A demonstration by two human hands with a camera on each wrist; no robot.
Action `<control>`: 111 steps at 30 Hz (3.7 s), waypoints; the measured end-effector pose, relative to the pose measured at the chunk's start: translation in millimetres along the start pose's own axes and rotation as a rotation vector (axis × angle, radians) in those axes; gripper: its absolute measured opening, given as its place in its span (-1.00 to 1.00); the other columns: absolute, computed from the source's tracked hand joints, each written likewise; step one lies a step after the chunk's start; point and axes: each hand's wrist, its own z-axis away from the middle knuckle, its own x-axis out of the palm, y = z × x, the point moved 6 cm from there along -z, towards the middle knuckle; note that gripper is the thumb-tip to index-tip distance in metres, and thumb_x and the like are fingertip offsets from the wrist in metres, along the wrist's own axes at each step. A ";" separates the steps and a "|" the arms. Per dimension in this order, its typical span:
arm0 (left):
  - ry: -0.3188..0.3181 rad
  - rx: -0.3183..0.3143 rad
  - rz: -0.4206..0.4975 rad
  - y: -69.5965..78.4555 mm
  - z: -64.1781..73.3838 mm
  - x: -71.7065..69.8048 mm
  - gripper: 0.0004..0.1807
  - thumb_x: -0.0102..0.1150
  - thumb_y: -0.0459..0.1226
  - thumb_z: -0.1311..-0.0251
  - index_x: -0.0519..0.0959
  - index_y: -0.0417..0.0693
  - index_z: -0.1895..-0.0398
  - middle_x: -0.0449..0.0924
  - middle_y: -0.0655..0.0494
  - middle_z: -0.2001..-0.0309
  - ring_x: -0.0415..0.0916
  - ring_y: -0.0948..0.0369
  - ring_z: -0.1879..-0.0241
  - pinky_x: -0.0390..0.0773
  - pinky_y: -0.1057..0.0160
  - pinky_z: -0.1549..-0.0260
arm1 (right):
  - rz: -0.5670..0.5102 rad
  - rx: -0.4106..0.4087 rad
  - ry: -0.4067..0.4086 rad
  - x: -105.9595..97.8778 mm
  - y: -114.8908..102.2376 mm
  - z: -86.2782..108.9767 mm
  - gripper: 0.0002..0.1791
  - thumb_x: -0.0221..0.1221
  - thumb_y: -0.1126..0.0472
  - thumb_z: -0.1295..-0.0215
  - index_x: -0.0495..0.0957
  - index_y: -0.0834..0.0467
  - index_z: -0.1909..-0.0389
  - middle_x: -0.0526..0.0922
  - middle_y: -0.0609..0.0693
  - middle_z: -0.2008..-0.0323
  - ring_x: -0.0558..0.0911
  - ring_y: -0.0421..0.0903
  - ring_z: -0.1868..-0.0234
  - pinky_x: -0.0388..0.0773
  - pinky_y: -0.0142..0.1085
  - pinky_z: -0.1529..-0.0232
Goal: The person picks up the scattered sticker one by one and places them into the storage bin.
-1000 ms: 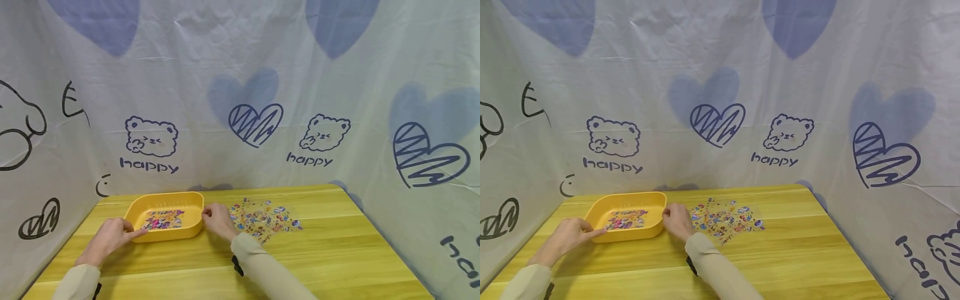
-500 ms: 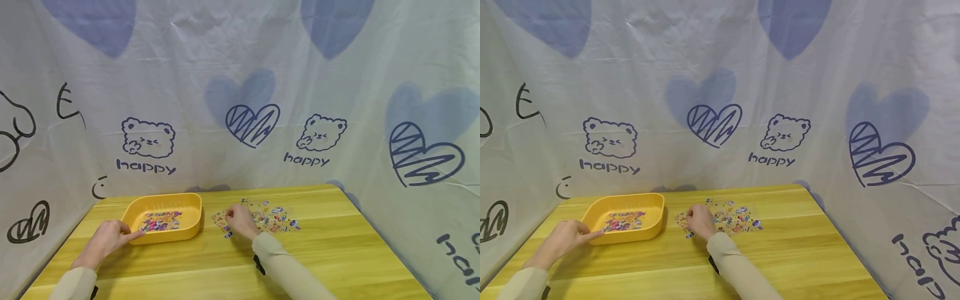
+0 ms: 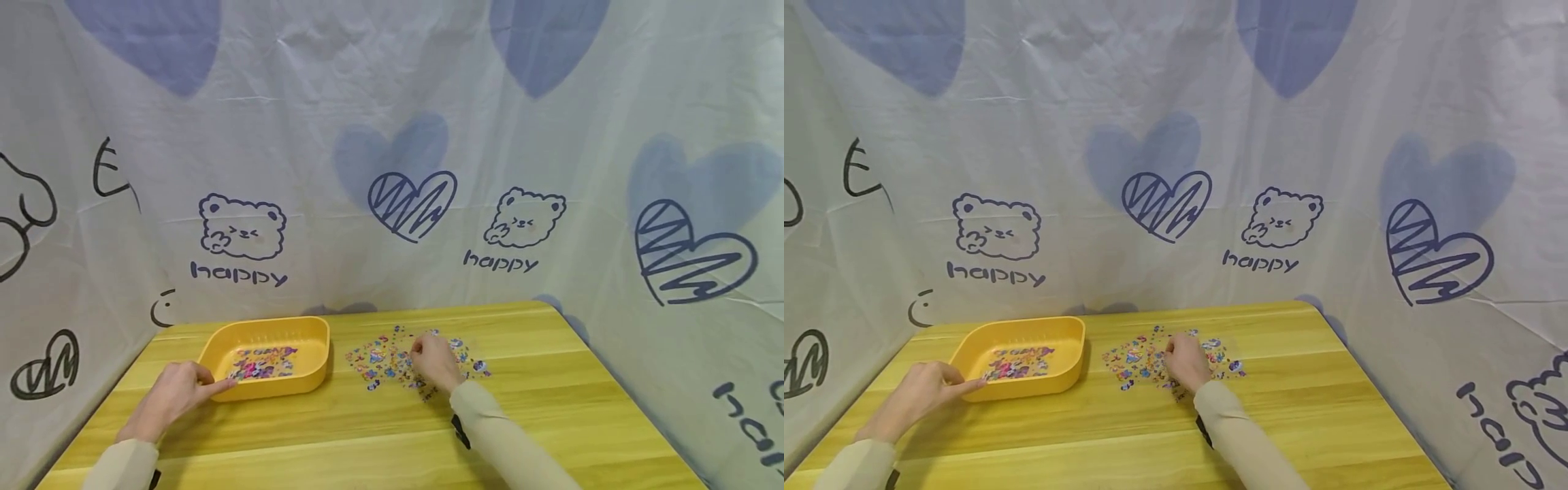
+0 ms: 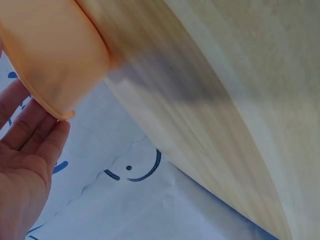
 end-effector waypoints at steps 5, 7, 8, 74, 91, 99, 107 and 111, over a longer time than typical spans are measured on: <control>-0.007 -0.001 0.000 0.9 -0.1 0.7 -0.44 0.29 0.23 -0.08 0.72 -0.11 0.51 0.60 0.08 0.49 0.36 0.18 0.46 0.34 0.24 0.46 | 0.070 0.106 0.027 -13.9 34.9 1.2 -0.74 0.08 0.39 -0.30 0.58 0.22 0.58 0.58 0.03 0.63 0.43 -0.17 0.67 0.34 -0.33 0.59; -0.009 0.000 0.000 0.8 0.2 1.0 -0.45 0.29 0.23 -0.08 0.71 -0.10 0.52 0.58 0.09 0.51 0.35 0.19 0.47 0.33 0.25 0.47 | 0.105 0.129 0.048 -21.3 46.0 2.1 -0.73 0.07 0.39 -0.29 0.58 0.17 0.60 0.56 -0.02 0.64 0.45 -0.17 0.67 0.34 -0.33 0.60; -0.010 -0.002 0.000 0.6 0.3 1.2 -0.45 0.29 0.23 -0.08 0.71 -0.10 0.52 0.59 0.09 0.51 0.35 0.19 0.47 0.34 0.26 0.47 | 0.111 0.139 0.052 -25.2 50.3 2.6 -0.71 0.06 0.40 -0.28 0.56 0.16 0.63 0.54 -0.02 0.67 0.43 -0.16 0.69 0.32 -0.33 0.62; -0.050 0.001 -0.003 0.5 -1.7 -2.5 -0.42 0.23 0.26 -0.11 0.71 -0.10 0.49 0.57 0.15 0.52 0.34 0.19 0.46 0.34 0.22 0.43 | 0.278 0.402 -0.125 -59.9 93.3 16.1 -0.61 0.40 0.09 -0.16 0.51 0.28 0.20 0.59 0.14 0.37 0.52 0.04 0.40 0.41 -0.12 0.39; -0.026 0.017 0.005 5.8 -0.9 -0.2 -0.45 0.25 0.24 -0.11 0.70 -0.07 0.54 0.56 0.15 0.55 0.33 0.20 0.49 0.32 0.24 0.47 | 0.251 0.430 -0.146 -66.0 113.9 17.9 -0.62 0.40 -0.04 -0.12 0.50 0.13 0.56 0.46 -0.02 0.65 0.42 -0.11 0.62 0.31 -0.26 0.55; -0.039 0.003 0.019 4.2 -1.0 1.3 -0.45 0.23 0.24 -0.13 0.72 -0.08 0.52 0.56 0.15 0.53 0.33 0.19 0.48 0.31 0.23 0.46 | 0.163 0.362 -0.108 -85.9 110.7 17.2 -0.57 0.22 0.09 -0.33 0.58 0.16 0.74 0.41 -0.10 0.82 0.33 -0.19 0.74 0.27 -0.31 0.59; -0.025 0.005 0.014 2.7 0.4 0.8 -0.46 0.26 0.22 -0.12 0.71 -0.08 0.53 0.56 0.14 0.53 0.33 0.19 0.48 0.32 0.23 0.46 | 0.052 0.271 -0.108 -99.7 113.3 12.9 -0.61 0.01 0.26 -0.40 0.62 0.32 0.59 0.36 -0.08 0.81 0.17 -0.22 0.75 0.18 -0.36 0.64; -0.023 -0.001 0.018 2.7 0.8 0.2 -0.47 0.27 0.20 -0.12 0.71 -0.09 0.53 0.56 0.13 0.52 0.33 0.18 0.48 0.31 0.24 0.47 | 0.071 0.224 -0.083 -103.8 113.4 15.5 -0.69 -0.03 0.31 -0.40 0.66 0.36 0.34 0.57 0.04 0.63 0.33 -0.19 0.64 0.28 -0.33 0.56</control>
